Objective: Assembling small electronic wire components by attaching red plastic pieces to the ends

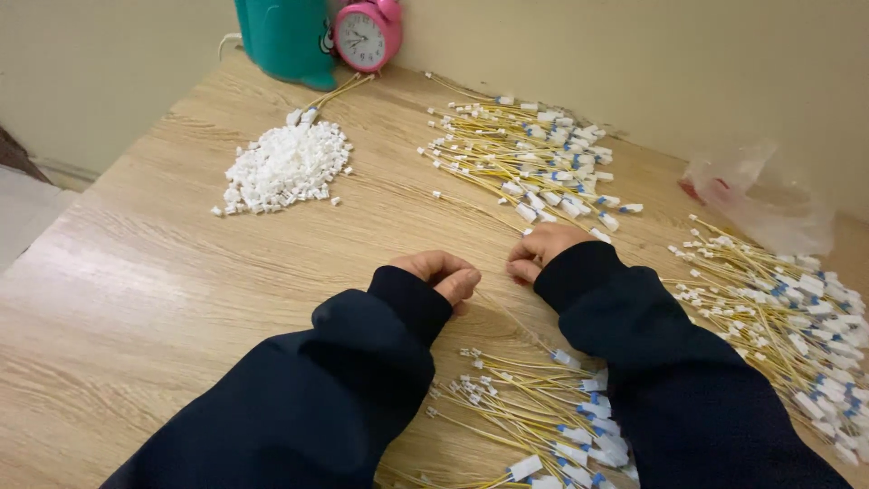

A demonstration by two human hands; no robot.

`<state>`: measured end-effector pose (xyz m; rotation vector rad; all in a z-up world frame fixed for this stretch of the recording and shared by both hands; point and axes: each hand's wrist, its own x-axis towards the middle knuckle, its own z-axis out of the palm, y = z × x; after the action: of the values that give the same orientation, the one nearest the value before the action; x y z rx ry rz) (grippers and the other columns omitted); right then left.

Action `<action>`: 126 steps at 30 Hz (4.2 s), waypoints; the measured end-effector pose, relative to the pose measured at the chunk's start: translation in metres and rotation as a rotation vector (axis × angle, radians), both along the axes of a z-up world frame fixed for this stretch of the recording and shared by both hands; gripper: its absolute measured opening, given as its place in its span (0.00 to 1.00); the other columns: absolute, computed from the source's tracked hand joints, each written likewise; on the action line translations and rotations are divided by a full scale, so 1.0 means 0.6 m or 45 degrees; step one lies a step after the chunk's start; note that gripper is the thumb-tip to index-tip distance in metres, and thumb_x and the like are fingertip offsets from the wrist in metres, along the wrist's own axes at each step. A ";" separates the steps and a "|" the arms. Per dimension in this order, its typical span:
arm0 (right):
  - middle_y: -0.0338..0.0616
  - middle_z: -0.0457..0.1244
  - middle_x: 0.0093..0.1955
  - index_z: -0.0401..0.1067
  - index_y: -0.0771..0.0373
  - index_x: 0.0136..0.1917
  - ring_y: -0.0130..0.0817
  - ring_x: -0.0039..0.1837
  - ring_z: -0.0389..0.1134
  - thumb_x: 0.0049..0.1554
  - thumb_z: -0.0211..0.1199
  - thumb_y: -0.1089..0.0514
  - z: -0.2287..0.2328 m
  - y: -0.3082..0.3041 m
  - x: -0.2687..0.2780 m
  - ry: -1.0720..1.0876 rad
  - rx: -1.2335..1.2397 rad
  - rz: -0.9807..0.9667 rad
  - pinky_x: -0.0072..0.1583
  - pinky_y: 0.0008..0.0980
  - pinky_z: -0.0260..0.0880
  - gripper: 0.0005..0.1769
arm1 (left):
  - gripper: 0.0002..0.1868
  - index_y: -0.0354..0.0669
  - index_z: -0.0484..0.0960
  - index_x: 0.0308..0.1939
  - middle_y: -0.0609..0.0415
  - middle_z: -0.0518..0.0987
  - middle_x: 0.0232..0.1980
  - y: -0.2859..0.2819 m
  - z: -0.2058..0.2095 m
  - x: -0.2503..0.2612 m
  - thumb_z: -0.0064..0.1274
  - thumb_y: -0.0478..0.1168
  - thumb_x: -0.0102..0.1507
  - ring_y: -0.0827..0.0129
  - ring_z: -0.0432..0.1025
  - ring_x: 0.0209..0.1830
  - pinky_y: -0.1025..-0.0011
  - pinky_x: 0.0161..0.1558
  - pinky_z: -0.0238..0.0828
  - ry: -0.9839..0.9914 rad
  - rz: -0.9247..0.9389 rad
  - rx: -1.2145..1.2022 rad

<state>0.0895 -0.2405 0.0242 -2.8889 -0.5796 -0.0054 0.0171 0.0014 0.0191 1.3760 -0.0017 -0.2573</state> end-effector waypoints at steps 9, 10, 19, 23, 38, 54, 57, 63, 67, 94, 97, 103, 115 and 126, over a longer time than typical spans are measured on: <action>0.33 0.67 0.44 0.76 0.40 0.41 0.35 0.54 0.68 0.52 0.60 0.40 0.016 0.027 -0.001 0.038 -0.311 -0.027 0.59 0.37 0.68 0.09 | 0.10 0.37 0.83 0.41 0.46 0.80 0.31 -0.005 -0.020 0.004 0.59 0.40 0.60 0.73 0.76 0.28 0.80 0.32 0.77 -0.041 -0.039 0.004; 0.33 0.67 0.44 0.76 0.40 0.41 0.35 0.54 0.68 0.52 0.60 0.40 0.014 0.018 0.004 0.039 -0.311 -0.026 0.59 0.37 0.68 0.09 | 0.10 0.37 0.83 0.41 0.46 0.80 0.31 -0.006 -0.021 0.006 0.59 0.40 0.60 0.73 0.76 0.28 0.80 0.32 0.77 -0.040 -0.038 0.004; 0.23 0.67 0.45 0.75 0.32 0.43 0.27 0.57 0.68 0.52 0.58 0.34 0.020 0.012 0.004 -0.039 -0.402 -0.083 0.62 0.33 0.64 0.10 | 0.07 0.36 0.83 0.38 0.46 0.79 0.27 -0.011 -0.024 0.007 0.60 0.37 0.59 0.72 0.75 0.22 0.82 0.25 0.74 -0.049 -0.004 -0.082; 0.25 0.67 0.46 0.74 0.32 0.43 0.29 0.57 0.67 0.52 0.58 0.36 0.020 0.001 0.007 -0.032 -0.420 -0.085 0.63 0.36 0.62 0.08 | 0.07 0.35 0.82 0.37 0.45 0.79 0.26 -0.013 -0.029 0.008 0.60 0.37 0.60 0.72 0.75 0.20 0.82 0.23 0.73 -0.061 -0.004 -0.114; 0.20 0.68 0.44 0.76 0.31 0.40 0.28 0.57 0.67 0.48 0.57 0.34 0.053 0.050 -0.007 0.169 -0.571 -0.255 0.61 0.34 0.65 0.10 | 0.07 0.37 0.83 0.37 0.45 0.80 0.27 -0.014 -0.040 0.011 0.59 0.37 0.60 0.73 0.74 0.20 0.83 0.23 0.71 -0.069 -0.035 -0.055; 0.37 0.60 0.30 0.72 0.56 0.38 0.30 0.34 0.63 0.56 0.61 0.53 0.012 0.035 -0.077 -0.180 0.783 0.121 0.43 0.25 0.66 0.08 | 0.09 0.40 0.84 0.39 0.47 0.81 0.32 -0.022 -0.049 0.005 0.62 0.40 0.59 0.75 0.75 0.23 0.83 0.25 0.71 -0.102 -0.106 -0.052; 0.35 0.61 0.34 0.73 0.54 0.39 0.31 0.37 0.64 0.56 0.63 0.52 0.045 0.071 -0.116 -0.347 0.822 0.187 0.47 0.26 0.67 0.07 | 0.12 0.34 0.82 0.42 0.42 0.80 0.33 -0.033 -0.043 -0.008 0.61 0.38 0.59 0.73 0.74 0.21 0.81 0.24 0.72 -0.037 -0.121 -0.166; 0.37 0.62 0.38 0.73 0.53 0.38 0.38 0.42 0.64 0.57 0.62 0.48 0.035 0.082 -0.124 -0.602 0.777 0.323 0.52 0.30 0.65 0.10 | 0.11 0.33 0.82 0.44 0.41 0.81 0.35 -0.025 -0.007 -0.025 0.57 0.37 0.62 0.74 0.73 0.18 0.82 0.20 0.72 0.038 -0.168 -0.338; 0.34 0.64 0.39 0.74 0.50 0.38 0.36 0.43 0.65 0.57 0.61 0.46 -0.004 0.076 -0.103 -0.659 0.822 0.431 0.55 0.30 0.62 0.11 | 0.11 0.34 0.81 0.44 0.42 0.80 0.36 -0.029 -0.023 -0.020 0.57 0.37 0.62 0.76 0.72 0.18 0.83 0.20 0.72 0.051 -0.188 -0.402; 0.48 0.66 0.31 0.75 0.63 0.45 0.46 0.34 0.69 0.53 0.63 0.68 0.066 0.062 -0.134 -0.419 0.928 0.516 0.43 0.40 0.69 0.06 | 0.09 0.37 0.79 0.43 0.44 0.79 0.35 -0.022 -0.037 0.001 0.55 0.38 0.62 0.76 0.69 0.17 0.82 0.18 0.67 0.082 -0.102 -0.418; 0.43 0.64 0.32 0.76 0.63 0.41 0.40 0.34 0.68 0.52 0.63 0.70 0.080 0.077 -0.156 -0.502 0.977 0.512 0.45 0.29 0.69 0.05 | 0.11 0.35 0.80 0.44 0.43 0.80 0.35 -0.016 -0.036 0.002 0.58 0.35 0.60 0.76 0.71 0.18 0.82 0.18 0.68 0.032 -0.074 -0.348; 0.46 0.63 0.28 0.76 0.63 0.44 0.34 0.28 0.66 0.50 0.63 0.67 0.079 0.071 -0.166 -0.261 0.849 0.161 0.36 0.26 0.67 0.07 | 0.13 0.38 0.82 0.44 0.46 0.83 0.36 -0.004 -0.028 0.011 0.63 0.36 0.57 0.77 0.75 0.27 0.87 0.27 0.71 -0.058 -0.103 -0.228; 0.37 0.66 0.30 0.79 0.51 0.42 0.29 0.31 0.67 0.52 0.66 0.58 0.068 0.083 -0.137 -0.150 0.633 0.093 0.36 0.23 0.65 0.04 | 0.11 0.34 0.83 0.44 0.45 0.83 0.34 0.076 0.071 0.005 0.59 0.34 0.58 0.77 0.73 0.26 0.85 0.26 0.72 -0.314 -0.163 -0.274; 0.24 0.66 0.44 0.76 0.48 0.44 0.21 0.49 0.68 0.56 0.66 0.55 -0.068 0.155 -0.035 0.279 0.833 0.685 0.61 0.31 0.66 0.01 | 0.13 0.33 0.83 0.46 0.42 0.82 0.32 0.077 0.075 -0.001 0.60 0.35 0.58 0.73 0.75 0.24 0.84 0.22 0.71 -0.239 -0.255 -0.460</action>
<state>0.0686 -0.1472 -0.0164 -2.0122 -1.0553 0.1636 0.0163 0.0473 0.0641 1.0350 -0.3294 -0.2790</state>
